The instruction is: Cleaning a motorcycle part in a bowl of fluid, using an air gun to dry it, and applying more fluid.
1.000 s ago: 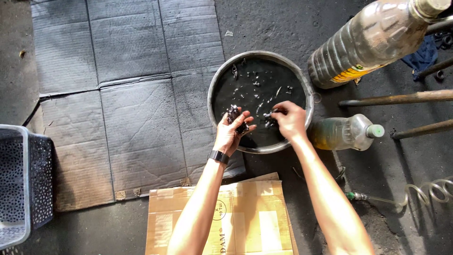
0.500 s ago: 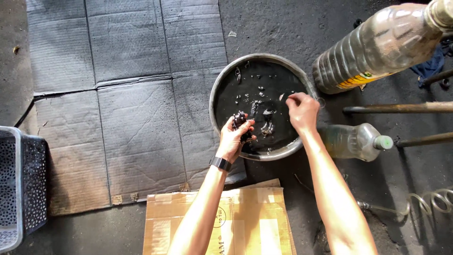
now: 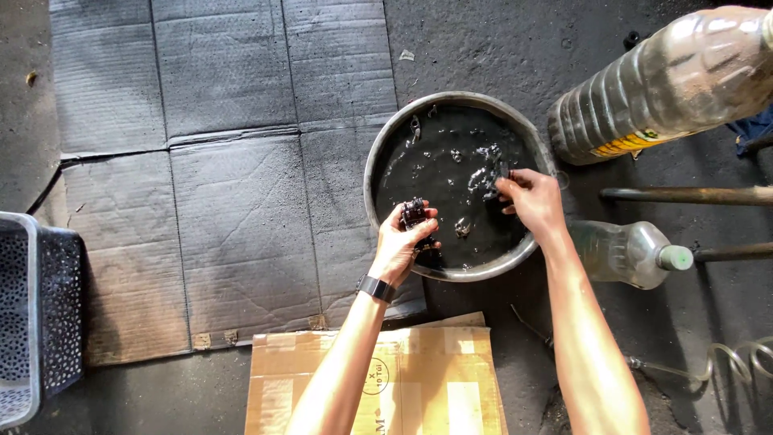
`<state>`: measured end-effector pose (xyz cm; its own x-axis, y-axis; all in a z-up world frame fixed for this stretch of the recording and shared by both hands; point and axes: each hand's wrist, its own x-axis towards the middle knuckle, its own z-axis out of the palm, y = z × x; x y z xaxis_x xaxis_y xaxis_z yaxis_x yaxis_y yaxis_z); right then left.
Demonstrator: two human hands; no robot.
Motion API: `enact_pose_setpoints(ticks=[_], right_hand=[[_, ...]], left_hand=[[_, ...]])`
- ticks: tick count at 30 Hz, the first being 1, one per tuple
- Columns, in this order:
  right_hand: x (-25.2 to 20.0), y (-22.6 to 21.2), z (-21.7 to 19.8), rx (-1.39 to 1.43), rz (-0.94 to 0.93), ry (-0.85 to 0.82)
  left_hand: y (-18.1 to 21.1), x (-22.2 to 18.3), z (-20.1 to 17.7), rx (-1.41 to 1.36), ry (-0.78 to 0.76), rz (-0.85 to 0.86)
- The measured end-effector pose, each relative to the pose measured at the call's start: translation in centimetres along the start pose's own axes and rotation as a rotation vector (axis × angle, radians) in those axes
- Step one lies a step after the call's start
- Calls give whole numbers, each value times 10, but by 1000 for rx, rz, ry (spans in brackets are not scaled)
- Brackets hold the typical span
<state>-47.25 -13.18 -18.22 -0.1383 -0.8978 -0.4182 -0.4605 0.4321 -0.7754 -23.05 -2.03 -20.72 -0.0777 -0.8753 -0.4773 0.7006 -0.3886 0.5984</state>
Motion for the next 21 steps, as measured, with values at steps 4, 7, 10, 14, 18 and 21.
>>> enact_pose_setpoints(ticks=[4,7,10,14,18,21], right_hand=[[-24,9,-7,75,-138,-141],[-41,9,0,222,-155,-279],[-56,2,17,331,-170,-333],[-66,0,43,249,-283,-354],[-90,-30,45,-173,-579,-59],[-66,-28,31,-312,-466,250]], left_hand=[[-2,3,6,32,-2,4],[-7,3,12,-57,-28,-26],[-16,5,11,-149,-126,18],[-40,18,5,-62,-126,96],[-25,8,12,-142,-84,42],[-11,4,17,-194,-108,-46]])
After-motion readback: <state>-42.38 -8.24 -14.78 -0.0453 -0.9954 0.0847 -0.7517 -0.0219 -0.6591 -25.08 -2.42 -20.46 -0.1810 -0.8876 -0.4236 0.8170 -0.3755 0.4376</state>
